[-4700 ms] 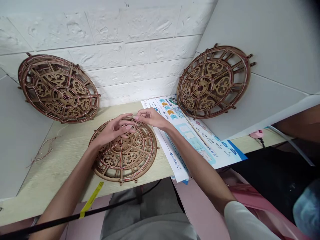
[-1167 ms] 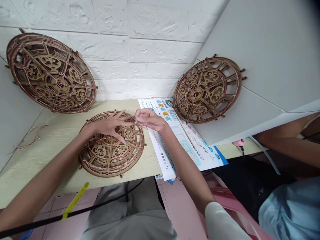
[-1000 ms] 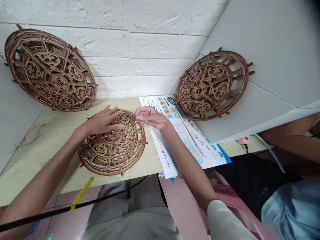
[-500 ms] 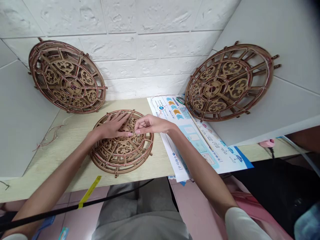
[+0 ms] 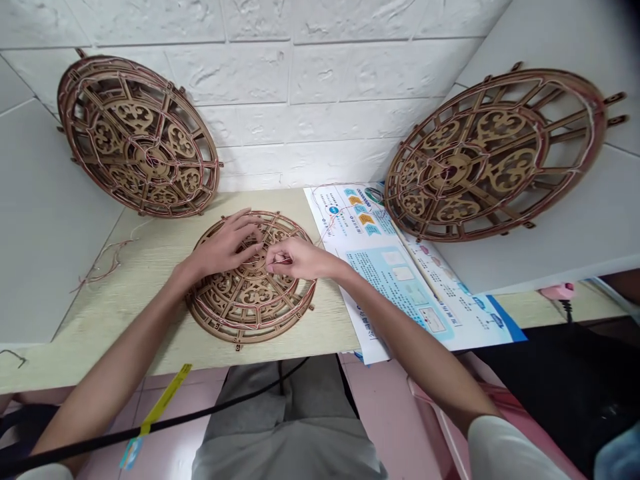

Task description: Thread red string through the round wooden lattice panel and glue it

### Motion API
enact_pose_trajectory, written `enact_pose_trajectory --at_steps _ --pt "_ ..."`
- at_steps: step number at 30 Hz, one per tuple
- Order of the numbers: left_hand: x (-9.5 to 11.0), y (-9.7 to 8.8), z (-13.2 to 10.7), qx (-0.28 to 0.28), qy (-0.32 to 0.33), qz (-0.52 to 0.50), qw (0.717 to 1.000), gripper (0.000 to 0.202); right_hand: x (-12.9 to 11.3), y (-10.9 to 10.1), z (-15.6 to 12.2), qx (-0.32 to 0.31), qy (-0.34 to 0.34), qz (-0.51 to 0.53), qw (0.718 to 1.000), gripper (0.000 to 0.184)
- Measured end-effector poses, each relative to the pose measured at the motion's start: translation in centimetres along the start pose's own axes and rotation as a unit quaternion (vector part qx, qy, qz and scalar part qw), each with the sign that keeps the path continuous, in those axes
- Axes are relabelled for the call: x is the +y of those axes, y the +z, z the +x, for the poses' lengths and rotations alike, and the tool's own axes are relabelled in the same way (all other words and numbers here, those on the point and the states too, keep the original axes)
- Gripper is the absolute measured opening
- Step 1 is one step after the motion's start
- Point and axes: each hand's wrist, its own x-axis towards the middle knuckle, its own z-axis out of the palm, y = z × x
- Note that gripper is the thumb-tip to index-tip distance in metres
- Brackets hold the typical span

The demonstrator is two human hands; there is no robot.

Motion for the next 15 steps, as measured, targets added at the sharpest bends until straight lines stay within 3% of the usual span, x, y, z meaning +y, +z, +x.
enact_pose_trajectory --at_steps 10,15 --pt "0.1 0.2 -0.6 -0.116 -0.003 -0.015 0.993 0.036 -0.7 0.4 -0.1 -0.007 0.026 -0.049 0.998 0.006" --pt "-0.2 0.4 -0.6 -0.133 -0.006 -0.02 0.991 0.036 -1.7 0.7 -0.1 -0.009 0.064 -0.055 0.996 0.003"
